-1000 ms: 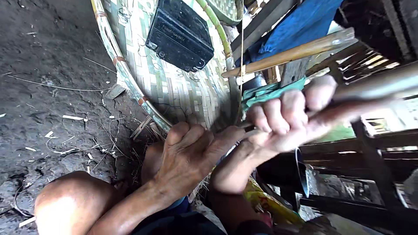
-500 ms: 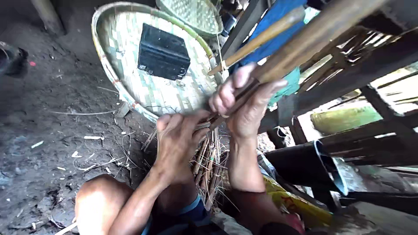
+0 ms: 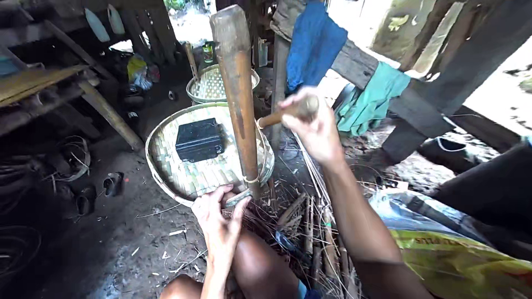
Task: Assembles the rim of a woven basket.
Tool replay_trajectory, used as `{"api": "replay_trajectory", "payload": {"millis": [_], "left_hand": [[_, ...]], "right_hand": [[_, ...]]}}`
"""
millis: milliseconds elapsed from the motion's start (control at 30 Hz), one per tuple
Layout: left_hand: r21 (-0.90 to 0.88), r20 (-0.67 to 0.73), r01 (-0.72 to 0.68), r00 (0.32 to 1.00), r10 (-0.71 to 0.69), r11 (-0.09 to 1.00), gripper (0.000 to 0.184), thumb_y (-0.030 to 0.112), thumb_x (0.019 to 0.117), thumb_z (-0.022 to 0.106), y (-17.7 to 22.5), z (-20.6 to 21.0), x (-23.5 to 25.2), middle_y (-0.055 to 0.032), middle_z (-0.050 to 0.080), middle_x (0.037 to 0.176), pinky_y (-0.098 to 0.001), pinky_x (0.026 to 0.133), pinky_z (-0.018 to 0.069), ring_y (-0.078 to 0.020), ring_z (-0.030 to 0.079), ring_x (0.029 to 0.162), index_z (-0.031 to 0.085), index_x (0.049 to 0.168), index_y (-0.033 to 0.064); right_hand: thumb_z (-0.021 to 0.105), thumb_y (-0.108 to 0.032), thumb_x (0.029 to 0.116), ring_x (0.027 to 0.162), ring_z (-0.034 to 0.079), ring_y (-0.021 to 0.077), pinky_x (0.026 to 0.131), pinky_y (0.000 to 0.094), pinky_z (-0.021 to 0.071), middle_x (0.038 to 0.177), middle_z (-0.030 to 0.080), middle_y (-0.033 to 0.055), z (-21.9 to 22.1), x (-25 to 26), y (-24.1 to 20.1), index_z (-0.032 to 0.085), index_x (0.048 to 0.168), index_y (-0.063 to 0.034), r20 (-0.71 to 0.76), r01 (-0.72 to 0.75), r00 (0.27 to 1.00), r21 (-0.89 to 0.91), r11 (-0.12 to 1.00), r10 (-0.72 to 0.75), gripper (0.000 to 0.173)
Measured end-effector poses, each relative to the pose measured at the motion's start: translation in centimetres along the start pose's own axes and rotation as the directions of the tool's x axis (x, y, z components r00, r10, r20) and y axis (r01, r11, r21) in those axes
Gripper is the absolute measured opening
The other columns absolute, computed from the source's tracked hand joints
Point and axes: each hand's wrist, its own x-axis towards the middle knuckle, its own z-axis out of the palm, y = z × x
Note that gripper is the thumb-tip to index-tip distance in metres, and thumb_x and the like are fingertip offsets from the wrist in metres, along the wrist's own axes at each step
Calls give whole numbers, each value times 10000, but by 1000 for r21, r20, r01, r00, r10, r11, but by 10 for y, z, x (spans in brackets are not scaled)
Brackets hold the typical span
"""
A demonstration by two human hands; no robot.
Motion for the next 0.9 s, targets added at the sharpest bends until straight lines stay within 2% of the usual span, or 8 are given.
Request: {"api": "replay_trajectory", "payload": {"millis": [167, 300, 333, 433, 467, 633, 767, 900], "left_hand": [[23, -3, -25, 1000, 25, 999, 396, 342, 846, 813, 2, 0, 1, 7, 727, 860, -331, 974, 381, -31, 619, 850, 641, 1069, 63], [40, 6, -20, 1000, 20, 999, 376, 350, 849, 809, 2, -1, 0, -5, 721, 861, -327, 957, 380, -38, 610, 859, 660, 1041, 62], [34, 2, -19, 1000, 19, 999, 360, 345, 847, 812, 2, 0, 0, -1, 720, 862, -321, 956, 378, -32, 609, 866, 667, 1026, 68], [-56, -50, -15, 999, 12, 998, 299, 301, 808, 844, -1, 1, -1, 61, 708, 863, -272, 957, 391, 2, 596, 881, 671, 975, 125], [-94, -64, -6, 998, 0, 996, 304, 285, 788, 861, -2, -1, -1, 102, 704, 864, -245, 950, 414, 26, 605, 881, 652, 969, 160], [-212, -9, 11, 1000, -13, 977, 382, 256, 754, 887, -5, -24, 1, 196, 713, 916, -174, 927, 495, 62, 644, 898, 609, 1017, 251], [-157, -4, 5, 1000, -6, 988, 346, 297, 760, 880, -5, -28, 1, 208, 703, 924, -163, 948, 472, 68, 634, 911, 634, 1003, 273], [-111, 7, 1, 1000, 0, 994, 331, 333, 772, 873, -3, -30, 1, 230, 691, 939, -127, 906, 494, 79, 632, 918, 647, 1012, 300]], "right_hand": [[564, -92, 1037, 1355, 561, 251, 1199, 468, 399, 1224, 686, 111, 10, -111, 13, 574, 1010, -53, -49, 382, 906, -332, 863, -420, 48], [591, -49, 928, 1046, 677, 361, 927, 497, 536, 1026, 705, 205, -5, -203, 21, 664, 1004, 45, -162, -191, 980, -611, 768, 115, 142], [581, -33, 946, 1021, 672, 454, 893, 591, 527, 1047, 690, 274, -10, -222, 24, 672, 1091, 79, -86, -355, 912, -657, 666, 402, 205], [634, -108, 993, 1282, 524, 528, 1063, 642, 427, 1402, 516, 345, -18, -243, 43, 486, 1458, 50, 159, -592, 390, -711, 380, 907, 513], [655, -148, 997, 1297, 523, 511, 1082, 622, 422, 1429, 500, 343, -17, -238, 43, 467, 1482, 48, 197, -607, 396, -676, 417, 897, 556], [443, -212, 1053, 1158, 635, 432, 975, 574, 505, 1282, 625, 302, 11, -157, 34, 591, 1338, 85, -21, -287, 952, -393, 873, 304, 437], [408, -287, 1085, 1343, 541, 277, 1138, 390, 419, 1316, 630, 212, 39, -79, 42, 701, 1147, 52, -57, 112, 991, -131, 985, -120, 452], [452, -352, 1063, 807, 629, 115, 813, 260, 511, 688, 627, 35, 57, -44, 42, 627, 625, -62, 38, 401, 912, 123, 908, -408, 554]]}}
